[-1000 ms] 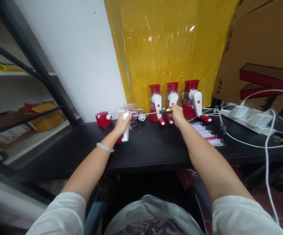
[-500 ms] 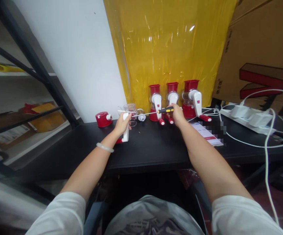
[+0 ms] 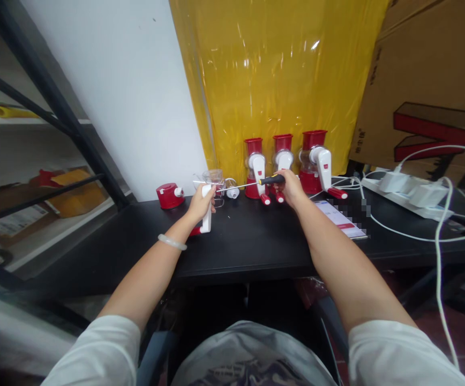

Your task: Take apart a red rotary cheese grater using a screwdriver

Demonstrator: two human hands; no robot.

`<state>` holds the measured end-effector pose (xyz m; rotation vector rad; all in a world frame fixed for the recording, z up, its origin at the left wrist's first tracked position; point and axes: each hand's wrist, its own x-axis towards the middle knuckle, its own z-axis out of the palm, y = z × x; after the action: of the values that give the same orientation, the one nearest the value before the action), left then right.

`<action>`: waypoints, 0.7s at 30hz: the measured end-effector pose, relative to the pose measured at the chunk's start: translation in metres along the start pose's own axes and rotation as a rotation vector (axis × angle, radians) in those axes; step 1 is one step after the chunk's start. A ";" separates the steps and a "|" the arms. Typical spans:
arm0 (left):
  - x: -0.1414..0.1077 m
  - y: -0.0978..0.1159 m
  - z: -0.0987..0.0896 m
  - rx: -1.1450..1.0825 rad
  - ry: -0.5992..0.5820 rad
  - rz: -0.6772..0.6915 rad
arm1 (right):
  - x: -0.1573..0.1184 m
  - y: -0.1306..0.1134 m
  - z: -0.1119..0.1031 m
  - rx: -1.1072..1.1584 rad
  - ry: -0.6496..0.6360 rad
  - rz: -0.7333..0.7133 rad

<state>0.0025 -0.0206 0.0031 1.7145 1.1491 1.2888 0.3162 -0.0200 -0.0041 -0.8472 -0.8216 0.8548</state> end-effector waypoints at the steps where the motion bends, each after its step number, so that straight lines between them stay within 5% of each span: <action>1: -0.001 0.001 0.000 0.003 -0.004 0.004 | 0.000 0.000 0.000 -0.008 0.009 -0.003; 8: 0.001 0.000 -0.002 -0.003 0.021 -0.007 | -0.002 0.009 -0.010 -0.259 -0.034 -0.114; 21: 0.002 -0.002 -0.001 -0.049 -0.010 -0.001 | -0.004 -0.001 -0.003 -0.025 -0.046 -0.004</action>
<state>0.0012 -0.0183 0.0025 1.6826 1.1033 1.2963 0.3178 -0.0249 -0.0052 -0.8503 -0.8760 0.8647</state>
